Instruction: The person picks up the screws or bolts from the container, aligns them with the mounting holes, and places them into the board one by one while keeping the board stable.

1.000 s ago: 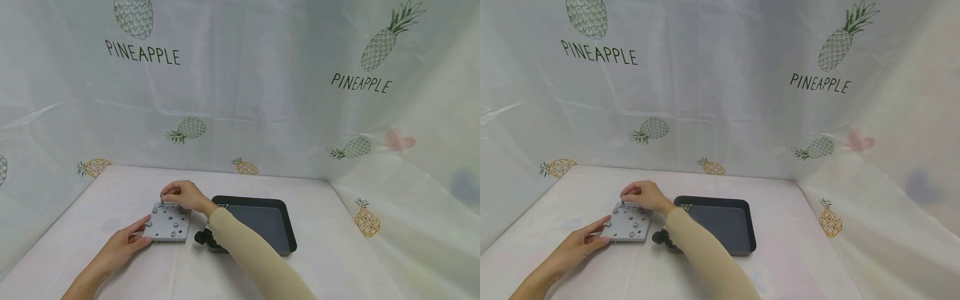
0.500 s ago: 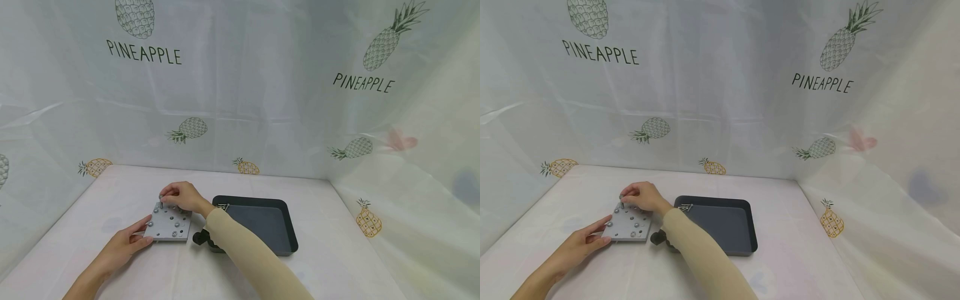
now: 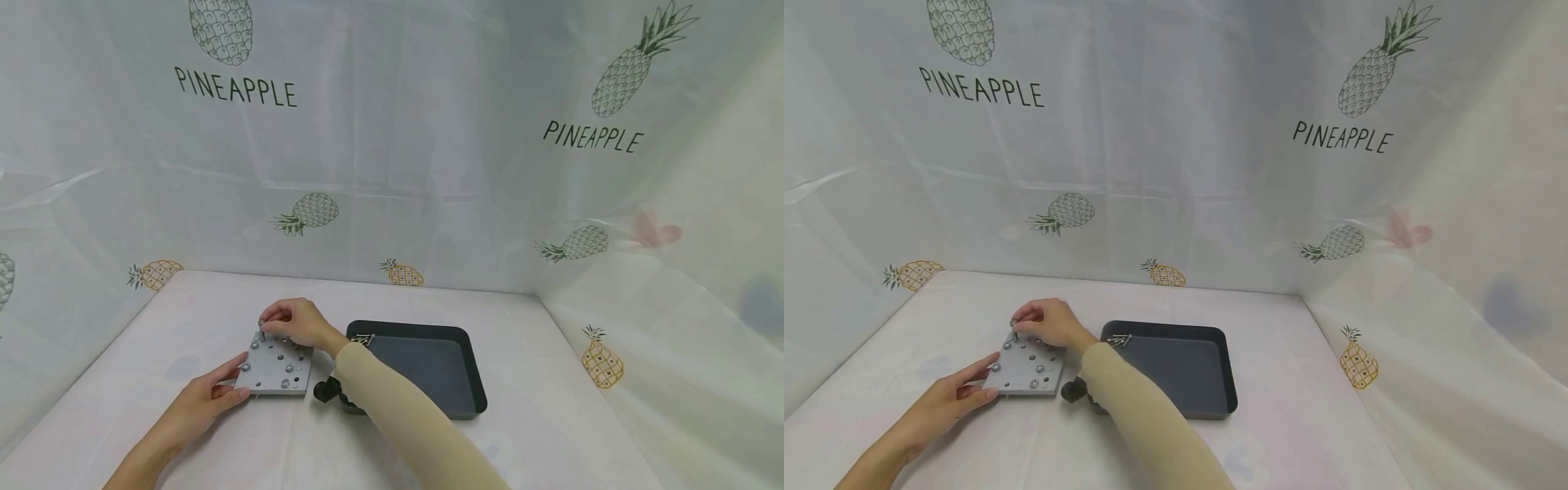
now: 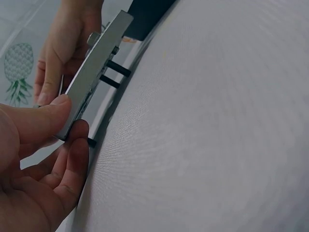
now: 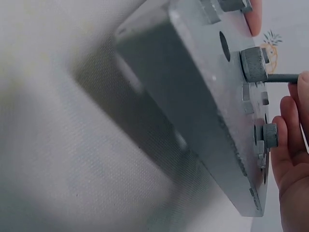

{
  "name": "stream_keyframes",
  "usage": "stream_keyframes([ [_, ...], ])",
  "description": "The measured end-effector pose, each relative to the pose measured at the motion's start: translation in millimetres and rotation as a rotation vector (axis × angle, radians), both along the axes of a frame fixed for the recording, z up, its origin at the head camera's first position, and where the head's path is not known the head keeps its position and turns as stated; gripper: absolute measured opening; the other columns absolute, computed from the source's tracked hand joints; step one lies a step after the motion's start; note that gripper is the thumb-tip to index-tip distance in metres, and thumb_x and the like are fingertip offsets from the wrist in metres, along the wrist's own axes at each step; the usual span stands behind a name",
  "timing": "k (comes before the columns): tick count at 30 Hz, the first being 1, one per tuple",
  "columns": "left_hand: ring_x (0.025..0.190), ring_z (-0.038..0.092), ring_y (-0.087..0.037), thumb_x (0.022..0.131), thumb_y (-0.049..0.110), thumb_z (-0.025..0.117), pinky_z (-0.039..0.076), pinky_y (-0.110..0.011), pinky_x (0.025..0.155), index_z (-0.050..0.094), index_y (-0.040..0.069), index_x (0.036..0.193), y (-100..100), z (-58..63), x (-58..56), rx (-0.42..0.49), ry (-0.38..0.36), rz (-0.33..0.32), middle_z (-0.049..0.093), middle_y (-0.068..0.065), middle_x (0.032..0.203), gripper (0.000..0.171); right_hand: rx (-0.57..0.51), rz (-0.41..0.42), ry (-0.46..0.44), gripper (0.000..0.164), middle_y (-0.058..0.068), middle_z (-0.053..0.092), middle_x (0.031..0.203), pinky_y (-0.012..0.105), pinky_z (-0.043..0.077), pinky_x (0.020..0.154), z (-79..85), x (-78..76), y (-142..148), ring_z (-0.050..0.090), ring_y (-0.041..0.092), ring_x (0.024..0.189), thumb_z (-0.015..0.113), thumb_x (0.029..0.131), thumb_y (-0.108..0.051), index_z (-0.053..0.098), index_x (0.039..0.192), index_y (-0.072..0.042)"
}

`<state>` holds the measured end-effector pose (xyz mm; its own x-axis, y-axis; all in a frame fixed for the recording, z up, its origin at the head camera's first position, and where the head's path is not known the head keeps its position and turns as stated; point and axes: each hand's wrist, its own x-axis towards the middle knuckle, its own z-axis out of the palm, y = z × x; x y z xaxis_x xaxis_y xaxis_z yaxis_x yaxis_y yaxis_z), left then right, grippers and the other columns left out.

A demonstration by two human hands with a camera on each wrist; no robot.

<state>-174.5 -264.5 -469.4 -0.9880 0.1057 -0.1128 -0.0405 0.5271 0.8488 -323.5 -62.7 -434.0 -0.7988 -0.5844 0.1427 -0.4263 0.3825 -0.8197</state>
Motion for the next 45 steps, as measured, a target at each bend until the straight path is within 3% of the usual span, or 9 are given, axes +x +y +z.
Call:
stream_keyframes([
  [21,0.113,0.067,-0.015,0.101,0.033,0.075,0.051,-0.016,0.086,0.031,0.008,0.167,-0.5,0.1,0.0,0.028,-0.001,-0.002,0.046,-0.033,0.156,0.084,0.123,0.025,0.072,0.009,-0.022,0.069,0.087,0.015,0.049,0.071,-3.2,0.5,-3.9,0.061,-0.002,0.077,0.081,0.096,-0.024,0.079,0.105,-0.022],
  [28,0.112,0.068,-0.012,0.101,0.031,0.076,0.051,-0.016,0.086,0.031,0.007,0.167,0.0,-0.1,1.0,0.045,-0.004,-0.002,0.046,-0.033,0.156,0.083,0.146,0.028,0.056,0.008,-0.021,0.071,0.090,0.015,0.049,0.074,-1.5,2.2,-3.5,0.061,-0.002,0.080,0.081,0.096,-0.024,0.081,0.104,-0.022],
  [36,0.112,0.067,-0.015,0.101,0.033,0.075,0.051,-0.016,0.085,0.032,0.009,0.168,-0.6,-1.2,-1.1,0.006,-0.014,0.013,0.046,-0.033,0.156,0.083,0.182,0.060,0.072,0.020,-0.015,0.075,0.099,0.015,0.051,0.080,10.1,-0.8,13.1,0.063,-0.003,0.086,0.080,0.097,-0.021,0.080,0.117,-0.016],
  [45,0.112,0.065,-0.016,0.101,0.033,0.075,0.051,-0.016,0.086,0.032,0.009,0.168,1.5,-0.8,-1.6,0.001,-0.016,0.022,0.045,-0.032,0.156,0.083,0.163,0.123,0.162,0.024,-0.010,0.076,0.106,0.015,0.053,0.086,40.0,-9.3,62.7,0.066,-0.003,0.094,0.078,0.099,-0.018,0.078,0.122,-0.013],
])
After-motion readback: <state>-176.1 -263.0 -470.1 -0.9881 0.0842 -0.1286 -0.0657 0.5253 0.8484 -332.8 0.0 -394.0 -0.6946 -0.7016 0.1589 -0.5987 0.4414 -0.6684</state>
